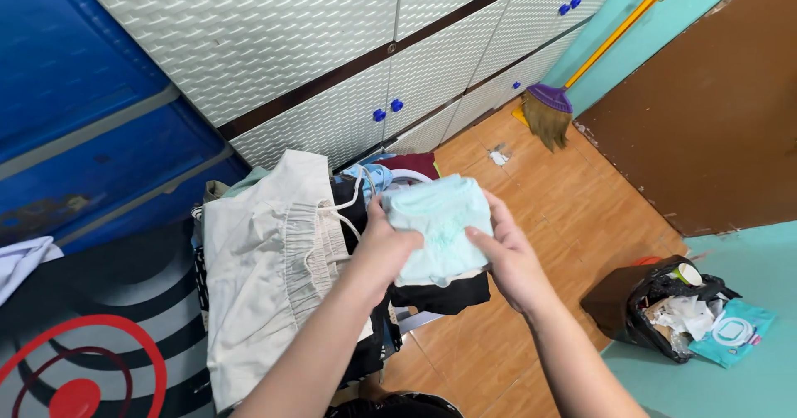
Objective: Sort and fold various pieces of clothing and sweep the floor in a room.
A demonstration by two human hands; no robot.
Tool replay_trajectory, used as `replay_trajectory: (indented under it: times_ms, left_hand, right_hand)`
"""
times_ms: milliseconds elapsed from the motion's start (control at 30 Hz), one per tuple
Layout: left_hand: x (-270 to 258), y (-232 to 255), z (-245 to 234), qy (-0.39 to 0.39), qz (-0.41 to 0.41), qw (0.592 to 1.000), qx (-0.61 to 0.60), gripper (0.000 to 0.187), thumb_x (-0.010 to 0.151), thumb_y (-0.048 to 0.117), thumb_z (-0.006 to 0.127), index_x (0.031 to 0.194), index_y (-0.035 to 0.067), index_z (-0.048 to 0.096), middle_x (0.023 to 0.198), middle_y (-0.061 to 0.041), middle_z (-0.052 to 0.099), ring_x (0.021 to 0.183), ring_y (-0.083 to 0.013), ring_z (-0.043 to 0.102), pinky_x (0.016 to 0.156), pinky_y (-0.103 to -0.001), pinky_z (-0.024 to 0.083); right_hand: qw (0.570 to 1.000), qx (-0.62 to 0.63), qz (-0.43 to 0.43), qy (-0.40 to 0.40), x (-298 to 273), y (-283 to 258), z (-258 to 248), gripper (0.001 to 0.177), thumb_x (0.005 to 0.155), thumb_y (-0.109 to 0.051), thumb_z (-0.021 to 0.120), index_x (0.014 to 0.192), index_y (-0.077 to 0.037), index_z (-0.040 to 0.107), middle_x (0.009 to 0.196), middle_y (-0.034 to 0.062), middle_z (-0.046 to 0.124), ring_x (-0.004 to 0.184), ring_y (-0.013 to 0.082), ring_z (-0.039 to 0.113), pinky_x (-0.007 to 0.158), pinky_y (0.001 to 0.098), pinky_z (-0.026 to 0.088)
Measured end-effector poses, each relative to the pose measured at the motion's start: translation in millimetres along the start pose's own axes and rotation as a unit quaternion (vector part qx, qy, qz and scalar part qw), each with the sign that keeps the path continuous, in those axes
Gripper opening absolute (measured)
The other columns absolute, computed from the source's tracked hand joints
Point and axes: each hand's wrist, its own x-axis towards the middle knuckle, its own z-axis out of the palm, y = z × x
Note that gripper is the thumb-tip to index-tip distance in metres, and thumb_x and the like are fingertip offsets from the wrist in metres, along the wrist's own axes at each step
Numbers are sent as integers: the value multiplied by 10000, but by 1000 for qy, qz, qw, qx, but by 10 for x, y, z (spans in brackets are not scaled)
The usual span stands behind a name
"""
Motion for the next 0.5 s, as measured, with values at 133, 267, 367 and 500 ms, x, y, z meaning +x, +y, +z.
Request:
replay_trajectory:
  times_ms: [133,267,367,500]
  left_hand:
    - [62,-368,70,50,38,950,305,1076,761,95,772,1520,-88,32,1545,-325,220,1436,-417,317,1166,-410,332]
    - [-60,-266,151,28,52,944,326,1000,857,146,728,1545,-78,38,1622,-372,-2,1498,-481,176,1193,-419,300]
    - [4,-338,16,63,88,950,294,957,860,133,692,1556,-82,70,1640,-368,4,1511,-469,174,1200,-419,293]
    - [231,-584,-117,102,111,950,274,948,881,129,701,1547,-101,66,1634,-345,93,1542,-436,137,1226,-430,226]
  right_hand:
    - [913,-398,17,87,183,791,-239,798,874,-218,717,1571,-98,349,1515,144,465,1376,226,480,1136,363,402]
    - [960,-263,44,82,300,996,-199,894,846,-336,739,1558,-60,274,1502,190,482,1397,301,483,1139,375,374]
    - [941,-331,-37,59,581,1013,-99,838,868,-358,738,1538,-21,365,1551,211,424,1460,335,402,1176,393,323]
    - [927,-367,-74,2,1035,1059,-37,816,860,-375,752,1515,-21,418,1584,200,404,1479,339,370,1196,390,298]
